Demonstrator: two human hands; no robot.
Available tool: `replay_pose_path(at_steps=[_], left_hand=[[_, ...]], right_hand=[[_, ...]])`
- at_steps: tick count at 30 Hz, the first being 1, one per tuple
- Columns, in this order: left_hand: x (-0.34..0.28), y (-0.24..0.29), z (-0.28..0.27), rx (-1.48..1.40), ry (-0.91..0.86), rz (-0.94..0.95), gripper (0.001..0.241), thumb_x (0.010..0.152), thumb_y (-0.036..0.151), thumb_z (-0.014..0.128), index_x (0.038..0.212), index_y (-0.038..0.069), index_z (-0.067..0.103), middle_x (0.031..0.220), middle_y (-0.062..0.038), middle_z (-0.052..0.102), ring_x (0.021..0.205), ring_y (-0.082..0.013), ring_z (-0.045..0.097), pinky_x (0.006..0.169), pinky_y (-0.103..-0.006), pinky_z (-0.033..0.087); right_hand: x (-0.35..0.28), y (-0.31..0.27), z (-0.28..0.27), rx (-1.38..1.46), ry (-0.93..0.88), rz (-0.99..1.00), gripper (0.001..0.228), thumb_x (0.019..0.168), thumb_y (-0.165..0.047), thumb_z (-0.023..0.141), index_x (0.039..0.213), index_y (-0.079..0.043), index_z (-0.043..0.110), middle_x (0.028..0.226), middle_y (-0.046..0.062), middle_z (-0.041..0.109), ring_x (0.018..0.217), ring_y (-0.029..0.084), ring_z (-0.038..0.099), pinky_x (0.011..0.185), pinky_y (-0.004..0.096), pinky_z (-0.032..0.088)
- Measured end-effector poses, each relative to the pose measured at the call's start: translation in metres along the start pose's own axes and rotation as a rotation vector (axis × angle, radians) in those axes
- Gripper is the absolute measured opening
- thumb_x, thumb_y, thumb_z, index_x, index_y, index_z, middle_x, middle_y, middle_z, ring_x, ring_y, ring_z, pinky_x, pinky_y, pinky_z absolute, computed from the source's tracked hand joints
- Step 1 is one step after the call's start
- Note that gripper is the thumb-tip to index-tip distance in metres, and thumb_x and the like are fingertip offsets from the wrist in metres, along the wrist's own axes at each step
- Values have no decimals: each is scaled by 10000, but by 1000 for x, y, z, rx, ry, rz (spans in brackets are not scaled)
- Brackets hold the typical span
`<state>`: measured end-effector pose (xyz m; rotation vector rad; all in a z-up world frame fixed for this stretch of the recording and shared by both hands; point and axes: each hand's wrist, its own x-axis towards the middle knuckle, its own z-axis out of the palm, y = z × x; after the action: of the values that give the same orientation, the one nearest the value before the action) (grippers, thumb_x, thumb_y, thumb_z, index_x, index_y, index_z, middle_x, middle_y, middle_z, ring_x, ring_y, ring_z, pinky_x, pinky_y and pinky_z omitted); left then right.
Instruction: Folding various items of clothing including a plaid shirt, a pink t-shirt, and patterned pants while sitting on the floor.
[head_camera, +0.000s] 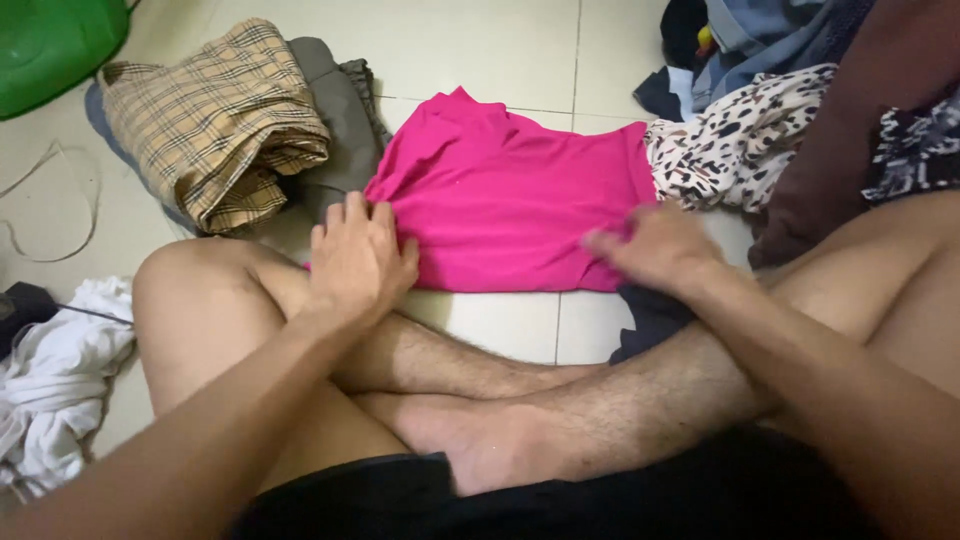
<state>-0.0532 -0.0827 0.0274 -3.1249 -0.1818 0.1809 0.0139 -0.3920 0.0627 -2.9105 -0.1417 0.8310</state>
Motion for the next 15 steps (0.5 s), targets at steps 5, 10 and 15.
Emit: replay_pose_path(at_steps=[5,10,15], left_hand=[[4,26,-7,-930,40,-556,692,862,422,670,1348,111,289,1377,-219,229,1251,-569,402,965,-674,427],[20,51,-4,-1828,-373,-995,957,937,480,551,1611,172,-55,1613,-320,-45,1392,-699,193,1013,-847,253],[92,68,33,-2047,-402,-1079,761,911,475,591,1497,281,146,1401,-204,445,1142,-469,608,970,-618,299]], right_hand=[[44,30,28,233,212,285,866,845,-465,745,1468,32,405,1464,309,356,1308,559,479,1028,617,456],[97,51,78,173,161,260,695,817,-527,667,1273,-3,663,1179,308,684,1135,470,667,866,554,554],[-4,-14,15,204,-65,180,931,716,-652,733,1364,7,621,1335,277,647,1310,407,577,1062,550,456]])
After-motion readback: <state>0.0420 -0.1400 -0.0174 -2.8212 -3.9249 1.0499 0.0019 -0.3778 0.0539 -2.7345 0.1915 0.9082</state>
